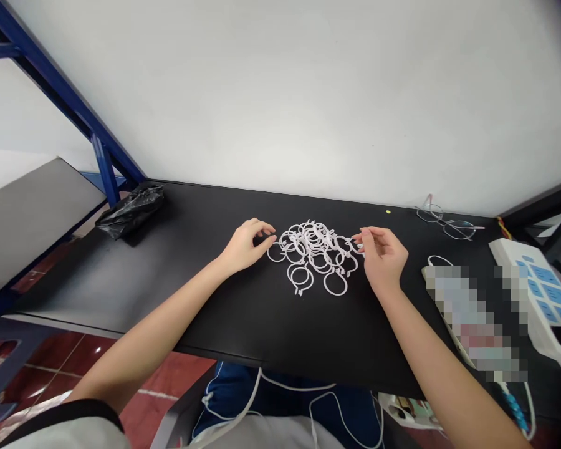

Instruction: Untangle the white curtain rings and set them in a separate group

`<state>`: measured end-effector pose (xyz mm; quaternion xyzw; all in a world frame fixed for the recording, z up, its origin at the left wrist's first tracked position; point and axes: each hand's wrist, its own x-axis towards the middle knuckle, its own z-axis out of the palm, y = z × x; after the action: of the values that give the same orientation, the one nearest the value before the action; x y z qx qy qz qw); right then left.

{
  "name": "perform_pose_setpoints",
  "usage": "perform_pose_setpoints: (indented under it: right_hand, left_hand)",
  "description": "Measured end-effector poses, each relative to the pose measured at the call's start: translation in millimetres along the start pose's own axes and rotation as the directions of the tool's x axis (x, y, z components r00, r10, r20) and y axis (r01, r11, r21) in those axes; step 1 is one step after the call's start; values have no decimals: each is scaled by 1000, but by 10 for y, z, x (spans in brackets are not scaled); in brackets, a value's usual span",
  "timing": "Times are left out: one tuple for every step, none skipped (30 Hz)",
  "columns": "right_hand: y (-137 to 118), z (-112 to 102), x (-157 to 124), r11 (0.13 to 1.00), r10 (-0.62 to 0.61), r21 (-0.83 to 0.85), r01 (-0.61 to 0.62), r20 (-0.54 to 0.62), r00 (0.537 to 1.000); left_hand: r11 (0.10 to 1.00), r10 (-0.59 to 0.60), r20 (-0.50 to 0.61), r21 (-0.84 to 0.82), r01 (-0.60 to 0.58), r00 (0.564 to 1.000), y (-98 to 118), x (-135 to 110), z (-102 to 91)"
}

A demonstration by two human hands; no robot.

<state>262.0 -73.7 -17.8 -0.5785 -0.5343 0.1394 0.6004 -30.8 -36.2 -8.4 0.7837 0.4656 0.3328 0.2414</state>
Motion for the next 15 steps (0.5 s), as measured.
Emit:
perform_pose_setpoints:
  right_hand:
    - [10,3,1,1000,9,2,-9,8,1000]
    - [18,7,1,1000,15,6,-15,14,1000]
    - [24,11,0,1000,17,7,-18,19,1000]
    - [27,13,-1,1000,18,8,-18,22,1000]
    - [29,14,-2,1000,20,10,-20,25,999]
    - [29,14,-3,1000,22,9,-23,25,999]
    - [28,12,-2,1000,24,8,-25,22,999]
    - [26,10,0,1000,25,8,-25,17,1000]
    - [24,7,2,1000,26,10,-26,12,1000]
    - [22,4,5,1000,28,13,-28,8,1000]
    - [19,2,8,999,31,19,-31,6,1000]
    - [16,1,10,999,36,25,-36,4,999]
    - [12,1,12,999,43,30,-43,4,999]
    - [9,2,12,998,49,34,-49,5,999]
    - [4,3,12,998,52,35,-53,5,999]
  left_hand:
    - [1000,-2,28,24,2,1000,-14,-3,14]
    - [999,-2,52,46,0,999,-26,-8,31]
    - [998,0,71,66,-4,997,-34,-15,47]
    - [997,2,86,81,-9,996,-39,-22,62]
    - [996,4,100,93,-14,995,-41,-28,74]
    - [995,5,113,100,-17,994,-42,-32,82]
    - [994,8,123,104,-21,992,-42,-34,86]
    - [994,13,128,104,-26,992,-44,-34,86]
    - [995,19,127,99,-32,992,-47,-33,83]
    - [995,26,120,90,-37,992,-53,-31,78]
    - [996,30,108,77,-39,994,-60,-29,72]
    - [998,32,97,59,-38,995,-67,-27,65]
    - [999,29,90,37,-33,996,-72,-24,58]
    - [1000,24,84,16,-25,996,-74,-22,51]
    - [1000,18,77,-2,-18,997,-71,-20,42]
